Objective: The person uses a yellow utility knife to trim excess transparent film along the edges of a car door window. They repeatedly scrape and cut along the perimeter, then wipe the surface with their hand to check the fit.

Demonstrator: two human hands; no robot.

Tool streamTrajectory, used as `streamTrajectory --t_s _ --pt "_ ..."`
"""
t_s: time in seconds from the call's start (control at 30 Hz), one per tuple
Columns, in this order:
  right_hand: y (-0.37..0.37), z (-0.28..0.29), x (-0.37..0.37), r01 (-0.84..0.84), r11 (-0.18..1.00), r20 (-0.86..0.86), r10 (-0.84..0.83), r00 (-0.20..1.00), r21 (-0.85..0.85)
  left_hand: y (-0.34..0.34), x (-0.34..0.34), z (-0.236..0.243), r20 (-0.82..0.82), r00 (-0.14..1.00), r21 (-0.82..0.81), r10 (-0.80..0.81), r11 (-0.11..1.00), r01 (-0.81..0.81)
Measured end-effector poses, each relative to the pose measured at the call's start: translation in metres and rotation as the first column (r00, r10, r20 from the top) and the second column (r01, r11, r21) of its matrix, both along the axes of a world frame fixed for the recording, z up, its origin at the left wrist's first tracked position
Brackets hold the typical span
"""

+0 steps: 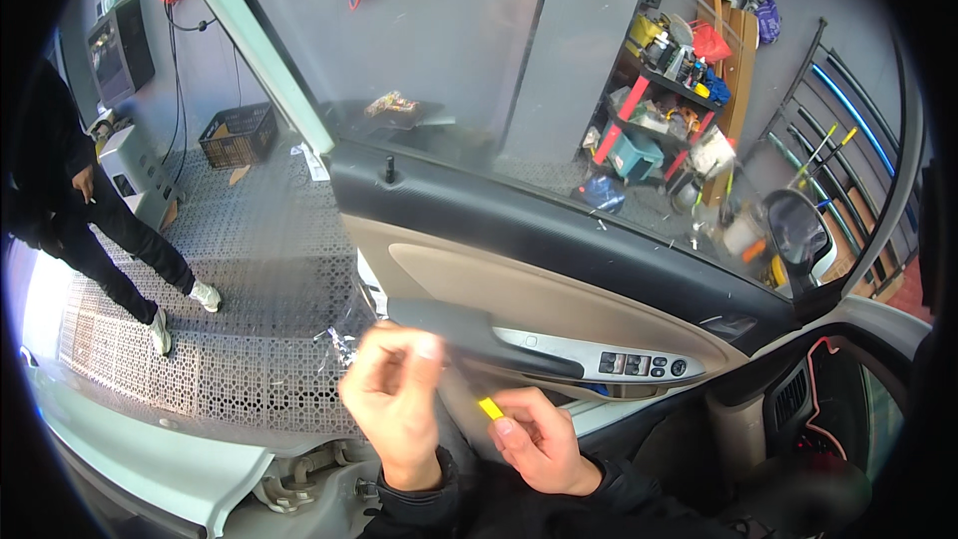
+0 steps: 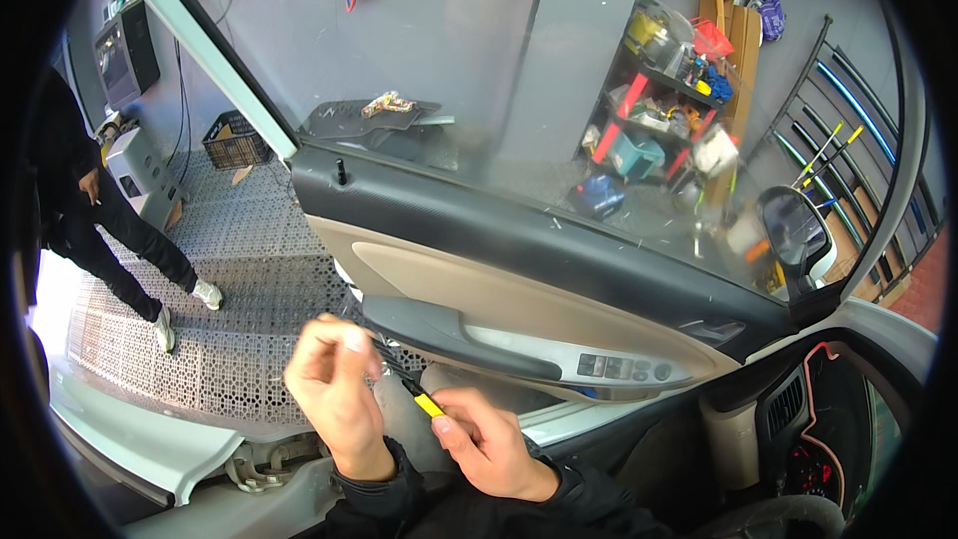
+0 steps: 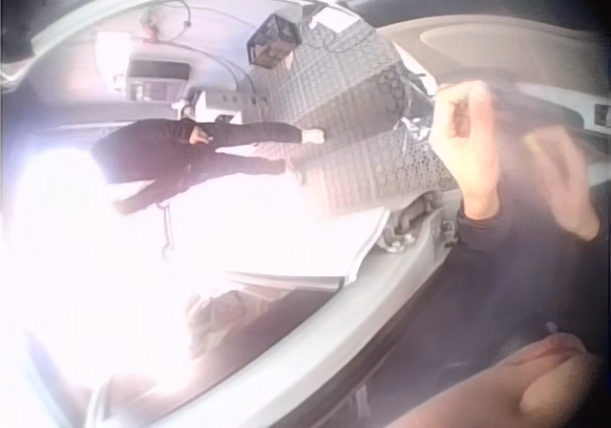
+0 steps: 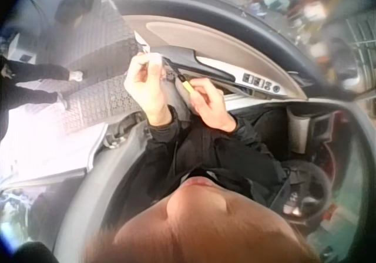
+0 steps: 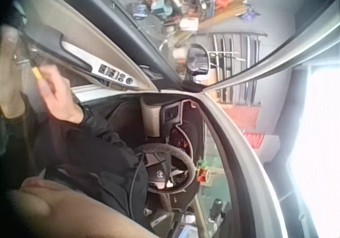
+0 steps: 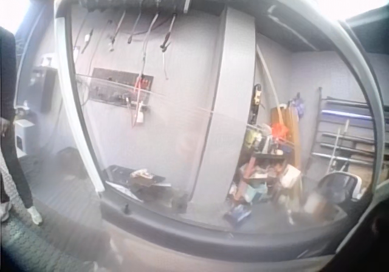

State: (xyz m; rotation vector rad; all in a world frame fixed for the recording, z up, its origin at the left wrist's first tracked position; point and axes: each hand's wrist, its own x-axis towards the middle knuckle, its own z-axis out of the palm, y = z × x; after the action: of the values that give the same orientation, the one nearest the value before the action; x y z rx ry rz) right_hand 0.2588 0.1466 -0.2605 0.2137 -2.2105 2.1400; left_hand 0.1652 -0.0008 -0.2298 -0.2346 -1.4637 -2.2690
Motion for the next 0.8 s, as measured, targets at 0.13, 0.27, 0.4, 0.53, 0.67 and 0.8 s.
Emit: streamTrajectory --t_s 0.13,0.27,0.4,0.53,0.67,0.8 --pt "-0.002 -0.002 0.000 -0.031 0.996 0.060 0.036 0.998 -0.083 -0.021 -0.021 -0.008 0.087 0.983 0.282 0.159 0.943 -0.177" --pt "-0.002 -0.001 -0.002 -0.042 0.980 0.086 0.060 0.994 -0.193 -0.027 -0.023 -0.011 0.201 0.975 0.409 0.093 0.896 -0.170" --pt "-0.003 0.001 -0.004 -0.020 0.989 0.053 0.028 0.998 -0.146 -0.025 -0.023 -0.010 -0.082 0.991 0.508 -0.106 0.851 0.133" --pt "-0.002 0.002 -0.006 -0.035 0.989 0.047 0.042 0.998 -0.141 -0.030 -0.025 -0.009 -0.252 0.938 0.547 -0.238 0.765 0.341" --pt "-0.003 -0.001 -0.006 -0.024 0.991 0.061 0.032 0.998 -0.128 -0.033 -0.024 -0.014 -0.147 0.973 0.555 -0.178 0.799 0.230" --pt "-0.004 -0.006 -0.008 -0.018 0.991 0.051 0.025 0.998 -0.130 -0.042 -0.033 -0.033 0.021 0.990 0.692 -0.142 0.716 0.089"
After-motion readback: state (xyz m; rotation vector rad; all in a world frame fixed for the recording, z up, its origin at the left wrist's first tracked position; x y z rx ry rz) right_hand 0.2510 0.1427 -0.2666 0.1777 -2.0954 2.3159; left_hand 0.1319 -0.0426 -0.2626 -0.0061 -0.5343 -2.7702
